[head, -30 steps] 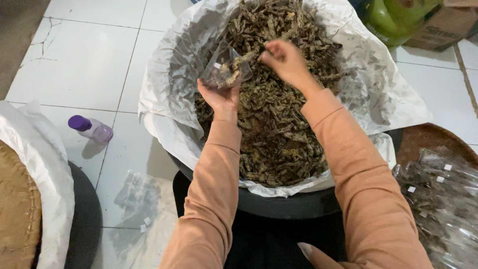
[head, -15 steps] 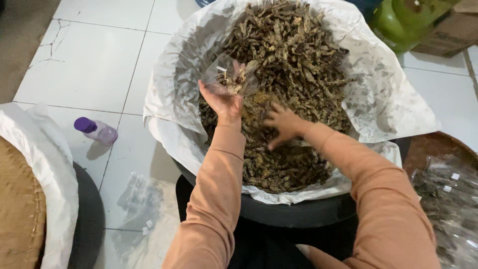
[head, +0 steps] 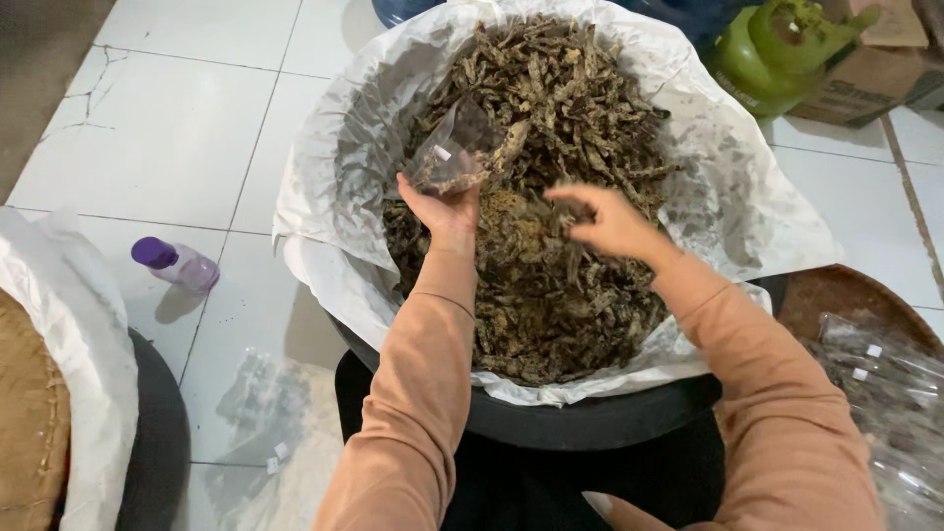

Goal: The person sits on the floor in front of a large basin lined with paper and filled with dried seafood. They open small clear plastic bags, pick pieces of the dried product from the basin, place them into a bag, then set filled bags on a woven tray beside them, repeating the process.

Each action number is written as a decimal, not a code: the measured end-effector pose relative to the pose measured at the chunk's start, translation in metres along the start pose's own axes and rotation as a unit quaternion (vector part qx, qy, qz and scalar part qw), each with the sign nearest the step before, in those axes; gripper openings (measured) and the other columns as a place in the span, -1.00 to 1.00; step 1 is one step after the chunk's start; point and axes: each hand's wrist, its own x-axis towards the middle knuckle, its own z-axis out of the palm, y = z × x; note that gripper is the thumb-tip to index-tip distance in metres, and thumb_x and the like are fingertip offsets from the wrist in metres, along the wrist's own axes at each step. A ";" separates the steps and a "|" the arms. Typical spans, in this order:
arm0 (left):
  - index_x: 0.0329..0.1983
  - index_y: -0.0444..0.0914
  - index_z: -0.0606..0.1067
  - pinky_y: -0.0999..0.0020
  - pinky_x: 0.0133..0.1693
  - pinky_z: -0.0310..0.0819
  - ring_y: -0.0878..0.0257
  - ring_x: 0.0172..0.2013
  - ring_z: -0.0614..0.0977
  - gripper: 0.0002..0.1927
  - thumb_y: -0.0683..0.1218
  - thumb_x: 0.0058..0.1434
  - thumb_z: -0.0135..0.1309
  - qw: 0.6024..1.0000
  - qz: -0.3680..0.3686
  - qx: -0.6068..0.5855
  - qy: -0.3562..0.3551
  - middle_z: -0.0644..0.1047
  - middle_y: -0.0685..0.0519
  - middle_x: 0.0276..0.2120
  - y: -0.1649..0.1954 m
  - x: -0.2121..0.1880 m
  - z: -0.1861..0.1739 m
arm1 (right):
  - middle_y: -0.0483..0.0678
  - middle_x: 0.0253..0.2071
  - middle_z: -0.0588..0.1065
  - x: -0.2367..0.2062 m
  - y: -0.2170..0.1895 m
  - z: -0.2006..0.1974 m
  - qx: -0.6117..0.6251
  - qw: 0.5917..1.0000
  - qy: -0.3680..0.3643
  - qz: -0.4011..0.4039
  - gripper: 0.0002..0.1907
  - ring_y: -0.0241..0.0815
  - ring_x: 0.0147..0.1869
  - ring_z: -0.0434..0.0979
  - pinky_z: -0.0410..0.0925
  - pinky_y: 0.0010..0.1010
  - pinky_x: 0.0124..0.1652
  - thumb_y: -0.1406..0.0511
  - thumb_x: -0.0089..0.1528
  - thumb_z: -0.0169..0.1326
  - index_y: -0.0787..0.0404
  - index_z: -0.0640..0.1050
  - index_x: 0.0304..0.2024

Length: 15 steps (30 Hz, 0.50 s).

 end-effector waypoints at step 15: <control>0.30 -0.18 0.34 -0.11 0.11 0.44 -0.03 0.02 0.50 -0.23 0.43 0.25 -0.12 0.998 -0.002 0.045 0.046 0.43 -0.06 0.15 -0.019 -0.019 -0.003 | -0.02 0.01 0.53 0.093 -0.145 -0.016 -0.179 0.817 0.428 -0.343 -0.72 -0.12 0.03 0.63 0.59 -0.43 -0.01 0.51 0.31 0.29 0.19 0.62 0.04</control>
